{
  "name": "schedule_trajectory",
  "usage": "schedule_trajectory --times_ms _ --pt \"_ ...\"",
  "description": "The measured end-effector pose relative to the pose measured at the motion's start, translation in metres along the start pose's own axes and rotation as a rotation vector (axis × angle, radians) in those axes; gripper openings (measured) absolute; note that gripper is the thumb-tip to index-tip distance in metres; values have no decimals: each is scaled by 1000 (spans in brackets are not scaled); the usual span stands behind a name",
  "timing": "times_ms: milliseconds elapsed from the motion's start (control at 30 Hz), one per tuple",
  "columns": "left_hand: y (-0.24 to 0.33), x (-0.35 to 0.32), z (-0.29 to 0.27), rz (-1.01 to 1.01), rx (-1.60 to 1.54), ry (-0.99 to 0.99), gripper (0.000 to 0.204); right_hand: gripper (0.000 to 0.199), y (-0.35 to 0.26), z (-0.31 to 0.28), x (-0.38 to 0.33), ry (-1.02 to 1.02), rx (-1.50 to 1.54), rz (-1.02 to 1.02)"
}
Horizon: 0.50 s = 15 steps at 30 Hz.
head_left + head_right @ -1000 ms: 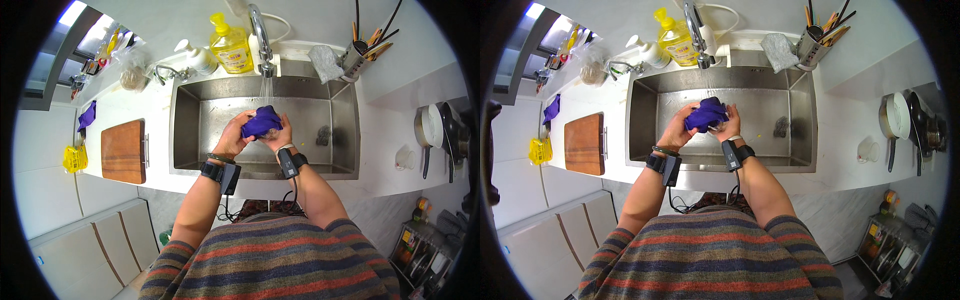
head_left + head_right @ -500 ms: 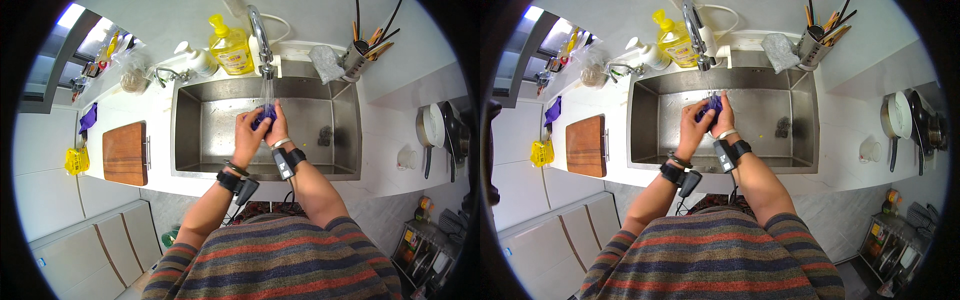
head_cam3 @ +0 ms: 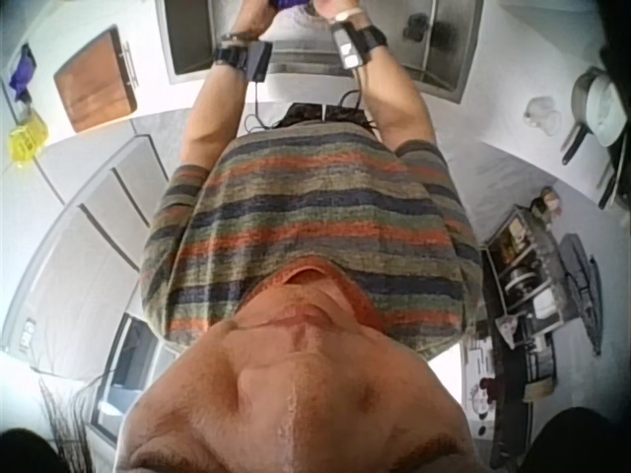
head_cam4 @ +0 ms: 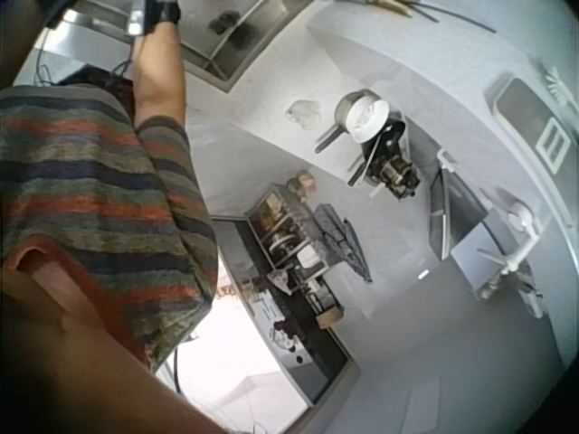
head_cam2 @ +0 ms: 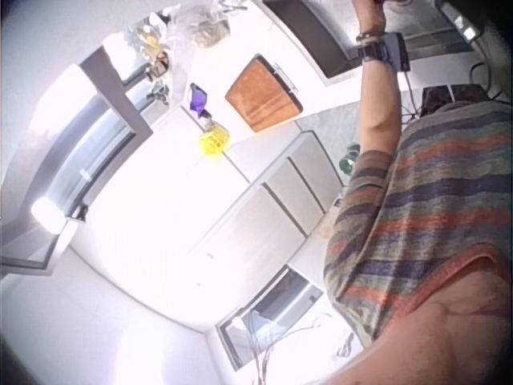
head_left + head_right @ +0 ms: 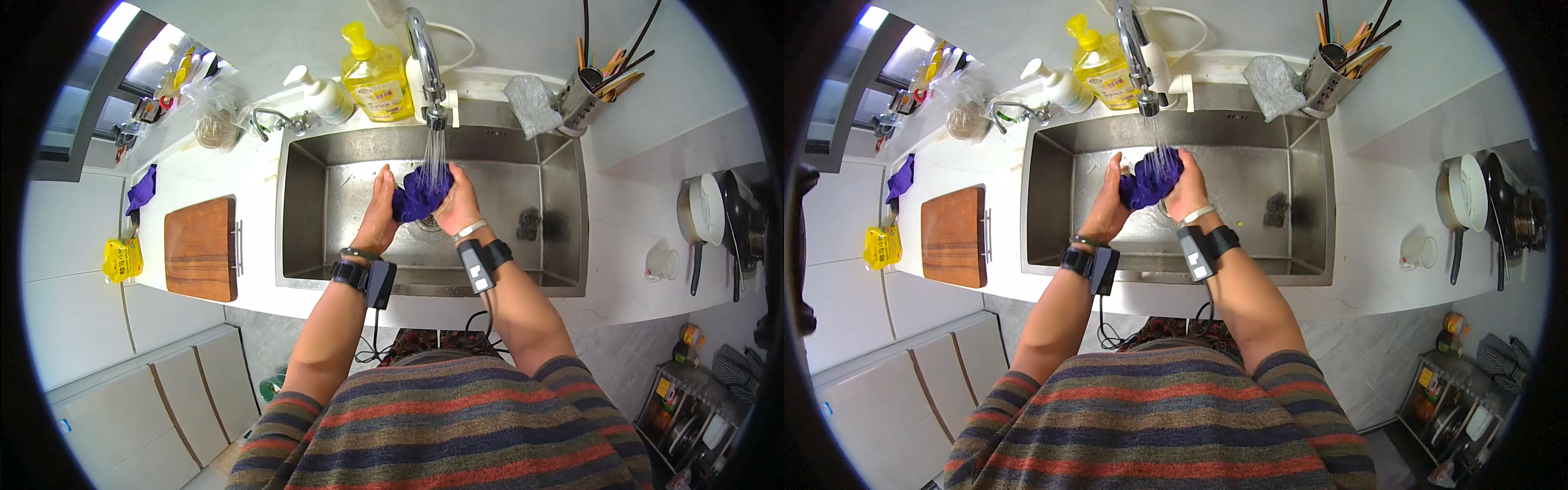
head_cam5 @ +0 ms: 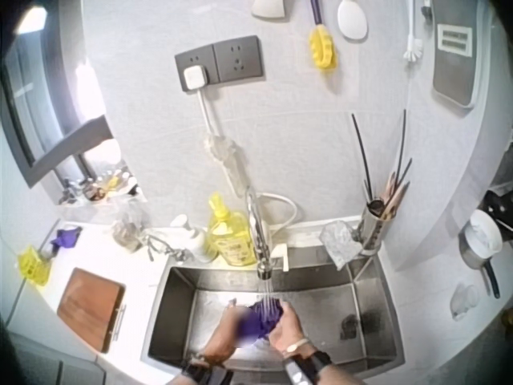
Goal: The person washes chopsticks and a plate in the kitchen sink using running water and a purple cloth. They rinse the items, wipe them with the cloth, and place them on the counter. The person also rinses the cloth and wipes the sink area.
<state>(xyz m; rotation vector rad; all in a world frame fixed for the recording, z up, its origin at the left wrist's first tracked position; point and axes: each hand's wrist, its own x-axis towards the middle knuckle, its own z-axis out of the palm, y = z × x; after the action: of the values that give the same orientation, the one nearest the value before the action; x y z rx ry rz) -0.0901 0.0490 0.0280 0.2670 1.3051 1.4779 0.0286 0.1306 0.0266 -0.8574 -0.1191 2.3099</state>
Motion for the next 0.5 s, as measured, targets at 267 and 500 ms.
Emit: schedule_trajectory --times_ms 267,500 --pt "11 -15 -4 -73 -98 -42 44 17 0 -48 11 -223 104 207" --pt "11 -27 6 -65 -95 35 38 48 16 -35 18 -102 259 -29"
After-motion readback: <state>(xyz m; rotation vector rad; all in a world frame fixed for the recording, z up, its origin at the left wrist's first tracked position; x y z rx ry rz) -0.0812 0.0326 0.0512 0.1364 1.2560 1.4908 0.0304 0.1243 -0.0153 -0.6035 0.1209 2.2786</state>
